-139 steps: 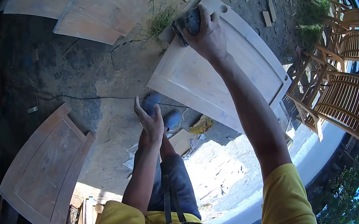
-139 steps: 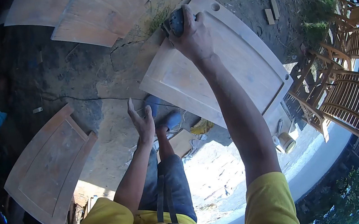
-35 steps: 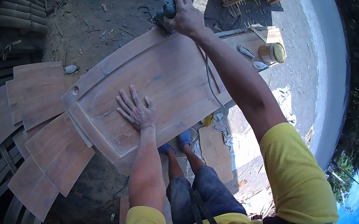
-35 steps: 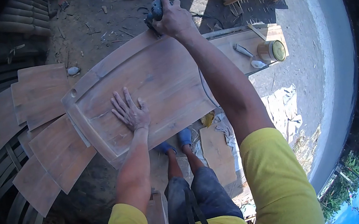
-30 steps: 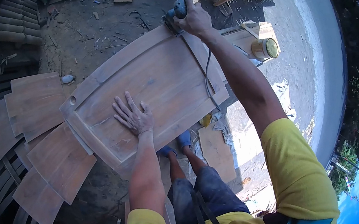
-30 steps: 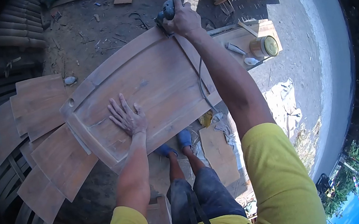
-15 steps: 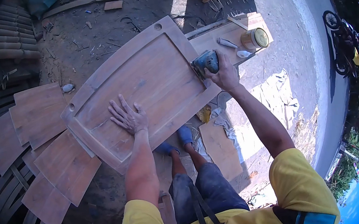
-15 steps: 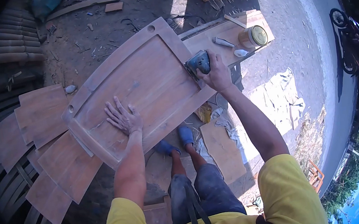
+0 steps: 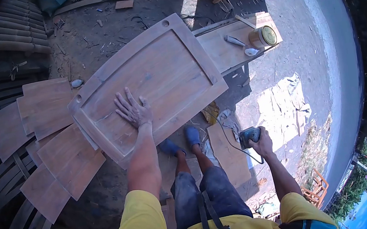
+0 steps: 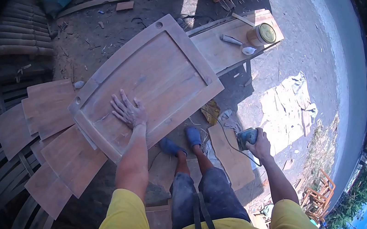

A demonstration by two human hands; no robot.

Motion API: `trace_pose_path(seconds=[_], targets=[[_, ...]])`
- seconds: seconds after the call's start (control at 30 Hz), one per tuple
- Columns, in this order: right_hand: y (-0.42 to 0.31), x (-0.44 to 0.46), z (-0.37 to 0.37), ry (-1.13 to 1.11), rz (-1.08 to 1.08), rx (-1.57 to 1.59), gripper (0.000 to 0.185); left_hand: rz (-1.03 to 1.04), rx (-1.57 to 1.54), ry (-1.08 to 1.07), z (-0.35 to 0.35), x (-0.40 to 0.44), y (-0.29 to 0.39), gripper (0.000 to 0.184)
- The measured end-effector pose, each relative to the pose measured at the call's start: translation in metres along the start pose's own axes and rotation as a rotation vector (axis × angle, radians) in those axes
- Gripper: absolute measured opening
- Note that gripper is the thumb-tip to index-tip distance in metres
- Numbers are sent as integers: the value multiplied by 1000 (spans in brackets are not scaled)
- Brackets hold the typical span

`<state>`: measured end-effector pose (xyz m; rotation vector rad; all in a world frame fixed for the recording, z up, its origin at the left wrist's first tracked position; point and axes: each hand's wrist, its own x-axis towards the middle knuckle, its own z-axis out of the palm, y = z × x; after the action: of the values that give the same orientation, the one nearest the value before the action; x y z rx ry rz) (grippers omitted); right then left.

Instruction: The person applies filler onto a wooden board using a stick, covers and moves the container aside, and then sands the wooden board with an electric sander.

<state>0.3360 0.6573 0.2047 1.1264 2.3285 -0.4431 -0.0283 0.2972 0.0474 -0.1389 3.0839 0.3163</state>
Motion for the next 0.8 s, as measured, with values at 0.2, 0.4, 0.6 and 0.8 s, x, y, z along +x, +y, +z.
trace_pose_path(seconds=[0.2, 0.4, 0.6, 0.8], targets=[[6, -13, 8, -2, -13, 90, 87, 17, 45, 40, 6, -1, 0, 78], [-43, 53, -24, 114, -202, 130, 76, 24, 61, 48, 8, -1, 1, 79], [-98, 137, -66, 296, -382, 223, 76, 22, 77, 52, 7, 0, 4, 79], [-161, 196, -111, 317, -447, 162, 91, 28, 101, 52, 10, 1, 1, 83]])
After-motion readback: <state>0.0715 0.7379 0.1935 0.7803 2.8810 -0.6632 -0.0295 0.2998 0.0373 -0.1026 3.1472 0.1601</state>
